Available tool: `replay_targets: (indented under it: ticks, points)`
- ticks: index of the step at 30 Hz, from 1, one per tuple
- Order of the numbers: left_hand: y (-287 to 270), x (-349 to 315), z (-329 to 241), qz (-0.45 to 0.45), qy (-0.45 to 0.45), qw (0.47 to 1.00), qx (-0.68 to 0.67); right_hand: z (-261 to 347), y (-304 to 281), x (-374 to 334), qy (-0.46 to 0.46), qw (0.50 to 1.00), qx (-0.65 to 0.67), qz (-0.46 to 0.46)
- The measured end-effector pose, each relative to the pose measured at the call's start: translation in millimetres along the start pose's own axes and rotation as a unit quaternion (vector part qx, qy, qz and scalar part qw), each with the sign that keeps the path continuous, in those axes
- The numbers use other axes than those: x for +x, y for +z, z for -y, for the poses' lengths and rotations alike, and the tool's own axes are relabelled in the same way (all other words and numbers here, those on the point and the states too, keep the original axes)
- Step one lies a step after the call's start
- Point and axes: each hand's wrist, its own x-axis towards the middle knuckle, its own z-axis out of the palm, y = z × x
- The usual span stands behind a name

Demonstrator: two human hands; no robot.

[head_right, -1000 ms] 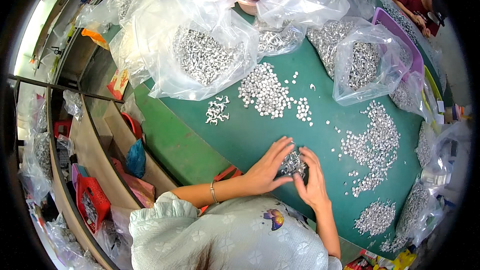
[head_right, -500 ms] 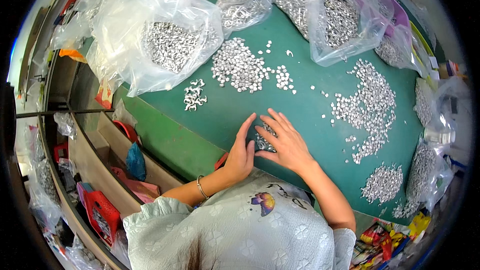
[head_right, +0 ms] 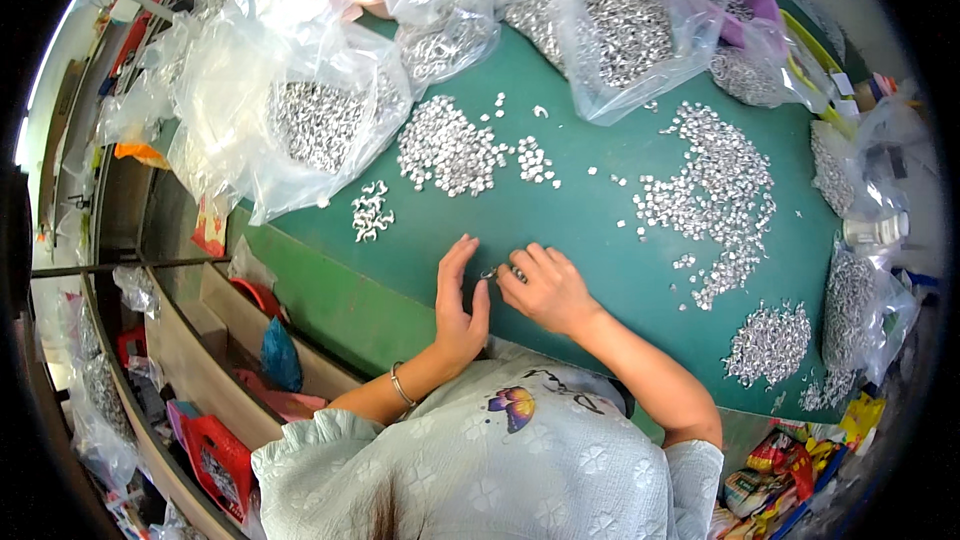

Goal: The person sorts small silver metal parts on a green work surface by hand, grouping them into piles and moving some into plastic bags.

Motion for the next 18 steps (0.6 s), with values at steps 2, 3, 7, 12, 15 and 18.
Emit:
replay_targets:
  ticks: [2, 3, 7, 12, 15, 18]
  points:
    - [-6, 6, -3, 0.048, 0.071, 0.993, 0.085, -1, 0, -2, -0.011, 1.000, 0.004, -0.018]
    - [-7, 9, -3, 0.081, 0.084, 0.987, 0.107, -3, -2, -3, -0.004, 1.000, 0.017, -0.026]
    - [-12, 15, -3, 0.136, 0.115, 0.968, 0.178, -7, -7, -3, 0.053, 0.993, 0.081, -0.071]
    - [-15, 20, -2, 0.155, 0.111, 0.962, 0.193, -11, -16, 0, 0.244, 0.908, 0.309, -0.141]
    - [-11, 21, 8, 0.148, 0.108, 0.968, 0.170, -25, -23, 6, 0.404, 0.726, 0.532, -0.163]
    - [-11, 24, 9, 0.149, 0.119, 0.967, 0.167, -50, -58, 39, 0.493, 0.466, 0.713, -0.177]
